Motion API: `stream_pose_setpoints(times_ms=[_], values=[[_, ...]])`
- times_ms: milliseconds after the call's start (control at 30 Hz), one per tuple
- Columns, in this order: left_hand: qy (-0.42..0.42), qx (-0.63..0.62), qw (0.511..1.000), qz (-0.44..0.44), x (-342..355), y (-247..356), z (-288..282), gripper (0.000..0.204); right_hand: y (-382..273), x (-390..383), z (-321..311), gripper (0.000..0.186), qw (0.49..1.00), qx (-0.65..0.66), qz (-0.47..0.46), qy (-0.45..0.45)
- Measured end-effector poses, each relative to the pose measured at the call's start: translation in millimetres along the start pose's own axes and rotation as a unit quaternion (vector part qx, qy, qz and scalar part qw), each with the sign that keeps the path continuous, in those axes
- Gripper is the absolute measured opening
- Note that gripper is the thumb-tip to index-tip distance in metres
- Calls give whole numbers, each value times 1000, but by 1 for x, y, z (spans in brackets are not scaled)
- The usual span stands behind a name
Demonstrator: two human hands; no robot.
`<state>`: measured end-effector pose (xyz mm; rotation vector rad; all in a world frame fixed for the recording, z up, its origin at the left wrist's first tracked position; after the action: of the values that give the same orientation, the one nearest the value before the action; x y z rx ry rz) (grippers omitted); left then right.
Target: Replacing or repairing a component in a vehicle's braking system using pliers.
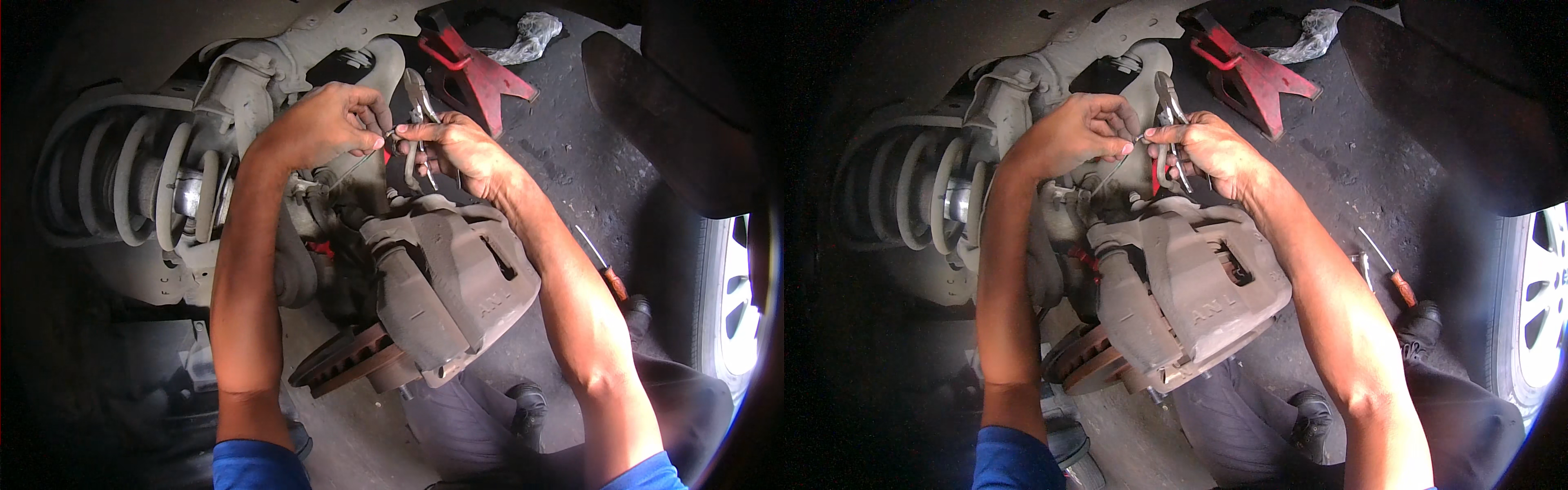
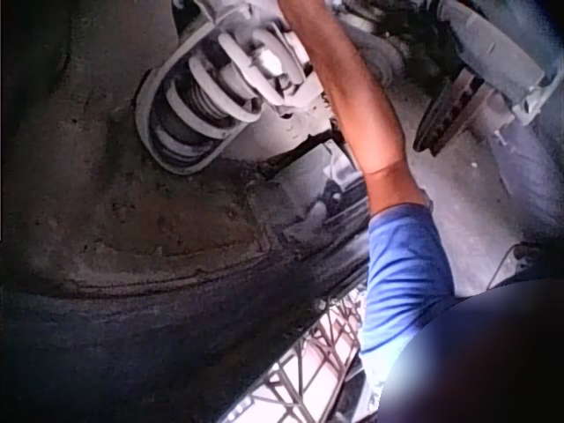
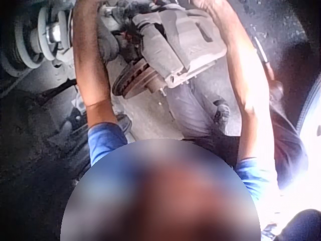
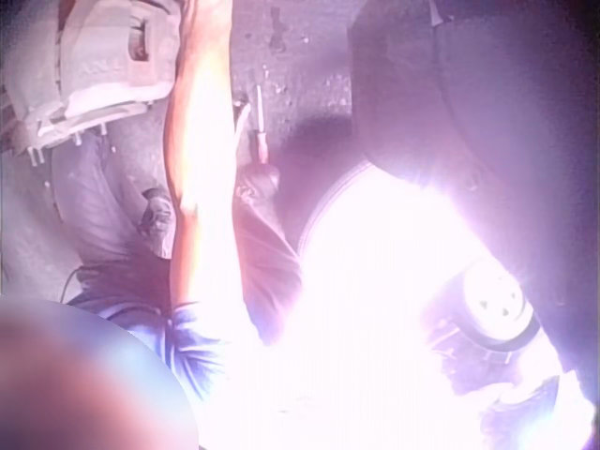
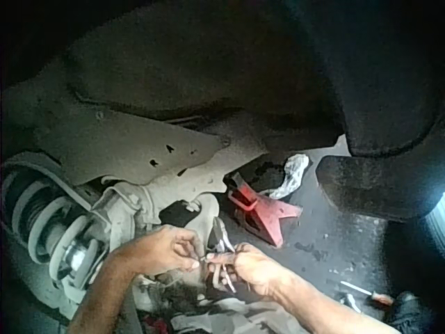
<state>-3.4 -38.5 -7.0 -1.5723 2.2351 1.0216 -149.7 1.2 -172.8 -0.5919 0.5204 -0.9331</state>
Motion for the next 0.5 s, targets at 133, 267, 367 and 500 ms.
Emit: stream_pose_setpoints(times_ms=[133, 267, 367, 500], values=[[10, 67, 998, -7, 0, 11, 2, 27, -1, -1, -3, 21, 1000, 23, 10, 2], [30, 113, 993, 14, 1, 9, 4, 29, 0, 0, -4, 19, 999, 39, 19, -10], [40, 142, 989, 24, 2, 11, 7, 29, 1, 2, -7, 19, 998, 49, 37, -13], [39, 151, 987, 36, 1, 12, 7, 25, 2, 7, -9, 18, 998, 42, 45, -19]])
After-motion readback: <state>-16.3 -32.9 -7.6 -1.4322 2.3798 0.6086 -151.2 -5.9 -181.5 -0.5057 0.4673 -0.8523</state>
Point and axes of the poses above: each hand's wrist, its own x-axis towards the middle knuckle, its own z-axis out of the palm, y = z × x, the point moved 1 cm from there along x, towards the middle knuckle, and after that the axes turned 2 degrees about z, right-handed, at the moved point
